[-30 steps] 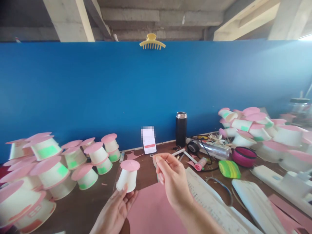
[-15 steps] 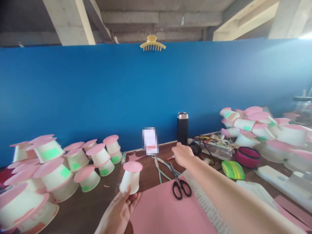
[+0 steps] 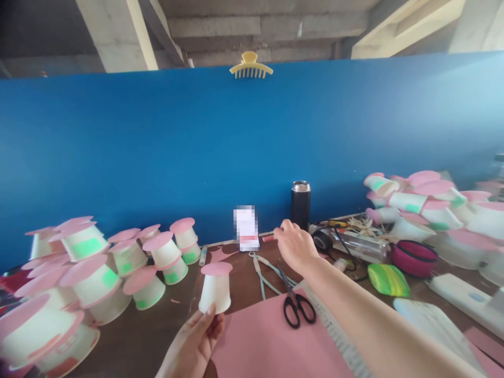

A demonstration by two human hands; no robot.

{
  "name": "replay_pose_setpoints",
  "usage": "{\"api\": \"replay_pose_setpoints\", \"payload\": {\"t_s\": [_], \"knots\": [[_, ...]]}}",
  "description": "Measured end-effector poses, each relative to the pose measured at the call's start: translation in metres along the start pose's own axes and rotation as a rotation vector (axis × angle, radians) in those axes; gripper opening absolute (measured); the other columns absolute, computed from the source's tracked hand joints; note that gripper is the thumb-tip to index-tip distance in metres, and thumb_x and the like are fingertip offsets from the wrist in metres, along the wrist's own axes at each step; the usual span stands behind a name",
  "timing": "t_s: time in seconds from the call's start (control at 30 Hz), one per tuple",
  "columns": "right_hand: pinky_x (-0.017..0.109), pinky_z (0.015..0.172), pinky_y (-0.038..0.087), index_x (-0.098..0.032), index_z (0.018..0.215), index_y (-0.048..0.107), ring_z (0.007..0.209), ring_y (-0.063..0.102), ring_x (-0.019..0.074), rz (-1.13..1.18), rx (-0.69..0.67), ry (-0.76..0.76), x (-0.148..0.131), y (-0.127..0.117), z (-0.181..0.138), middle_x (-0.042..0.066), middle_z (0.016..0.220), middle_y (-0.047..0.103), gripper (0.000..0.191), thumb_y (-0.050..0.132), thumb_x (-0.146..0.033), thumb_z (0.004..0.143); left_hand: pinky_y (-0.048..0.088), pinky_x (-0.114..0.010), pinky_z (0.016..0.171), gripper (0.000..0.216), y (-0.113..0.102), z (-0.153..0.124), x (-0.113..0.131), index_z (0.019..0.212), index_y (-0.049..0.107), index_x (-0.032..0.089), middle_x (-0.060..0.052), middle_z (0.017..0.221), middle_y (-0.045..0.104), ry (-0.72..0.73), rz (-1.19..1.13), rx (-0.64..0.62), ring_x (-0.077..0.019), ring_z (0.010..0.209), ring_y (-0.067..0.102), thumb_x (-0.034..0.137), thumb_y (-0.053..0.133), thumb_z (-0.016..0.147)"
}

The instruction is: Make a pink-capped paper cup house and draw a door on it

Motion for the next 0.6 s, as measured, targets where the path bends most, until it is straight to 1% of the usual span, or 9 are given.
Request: {"api": "replay_pose_setpoints", "payload": {"t_s": [0.03,0.1,0.13,0.17,0.23,0.3,0.37,0.47,0.6], "knots": [[0.040,0.082,0.051,-0.019,0.101,0.066,0.108,0.059,0.0261,0.051,0.066,-0.003,-0.008,-0.010,-0.004,0.009,0.118,0.061,0.018,0.049,-0.024,0.098,0.059,-0.019,0.063,0.016,0.001,-0.001,0.000,0.081,0.068,0.010,-0.006,0.073,0.071,-0.006,0.007,0.003,-0.0133,0.064,0.069,0.003,0.077,0.070],[0.035,0.079,0.050,-0.024,0.108,0.062,0.107,0.060,0.0240,0.176,0.179,0.011,-0.025,-0.029,-0.017,0.006,0.118,0.061,0.023,0.042,-0.031,0.101,0.060,-0.020,0.065,0.014,0.002,-0.003,-0.001,0.081,0.069,0.009,-0.007,0.074,0.072,-0.027,0.017,0.009,-0.0139,0.066,0.070,0.001,0.075,0.071],[0.031,0.076,0.050,-0.025,0.111,0.060,0.097,0.063,0.0200,0.247,0.214,0.020,-0.033,-0.036,-0.025,0.005,0.116,0.063,0.025,0.039,-0.035,0.102,0.060,-0.021,0.066,0.013,0.002,-0.004,-0.001,0.080,0.070,0.009,-0.008,0.075,0.073,-0.043,0.020,0.011,-0.0142,0.067,0.071,0.000,0.074,0.072],[0.027,0.071,0.050,-0.024,0.110,0.059,0.085,0.065,0.0156,0.318,0.231,0.022,-0.042,-0.040,-0.034,0.004,0.108,0.065,0.029,0.036,-0.038,0.102,0.061,-0.022,0.066,0.011,0.003,-0.005,-0.002,0.079,0.070,0.008,-0.009,0.076,0.073,-0.061,0.021,0.012,-0.0144,0.067,0.071,-0.001,0.073,0.073],[0.021,0.062,0.049,-0.023,0.105,0.059,0.070,0.064,0.0121,0.486,0.224,0.006,-0.057,-0.043,-0.053,0.001,0.085,0.067,0.034,0.031,-0.042,0.103,0.061,-0.022,0.067,0.009,0.003,-0.008,-0.002,0.074,0.070,0.008,-0.009,0.074,0.073,-0.094,0.026,0.012,-0.0148,0.068,0.071,-0.001,0.072,0.073],[0.022,0.053,0.044,-0.021,0.095,0.061,0.060,0.058,0.0137,0.966,0.216,0.102,-0.068,-0.036,-0.071,-0.002,0.066,0.060,0.030,0.046,-0.047,0.097,0.061,-0.022,0.068,0.009,0.003,-0.009,-0.003,0.072,0.069,0.008,-0.008,0.073,0.072,-0.120,0.049,0.014,-0.0151,0.069,0.072,0.000,0.072,0.073],[0.022,0.049,0.038,-0.021,0.091,0.061,0.056,0.052,0.0126,1.230,0.205,0.189,-0.074,-0.022,-0.085,-0.002,0.065,0.058,0.029,0.055,-0.049,0.092,0.060,-0.021,0.067,0.009,0.003,-0.010,-0.004,0.075,0.069,0.008,-0.008,0.072,0.072,-0.118,0.104,0.032,-0.0152,0.069,0.072,0.001,0.074,0.073],[0.022,0.049,0.037,-0.020,0.093,0.062,0.053,0.045,0.0107,1.500,0.128,0.287,-0.078,0.004,-0.097,-0.003,0.063,0.056,0.032,0.059,-0.052,0.089,0.058,-0.021,0.061,0.017,0.000,-0.008,-0.006,0.084,0.067,0.009,-0.008,0.068,0.071,-0.079,0.264,0.092,-0.0153,0.063,0.070,0.008,0.078,0.071],[0.022,0.053,0.039,-0.019,0.102,0.062,0.056,0.046,0.0103,1.609,0.019,0.303,-0.078,0.023,-0.100,-0.003,0.065,0.057,0.034,0.063,-0.050,0.087,0.054,-0.025,0.049,0.026,-0.004,-0.003,-0.007,0.090,0.059,0.013,-0.008,0.067,0.070,0.007,0.525,0.168,-0.0176,0.054,0.067,0.021,0.076,0.073]]}}
Point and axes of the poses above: each hand's wrist, its own z-axis towards the middle knuckle, its own y-axis out of the palm, x = y × z, the point moved 1 cm from there along z, towards the middle knuckle
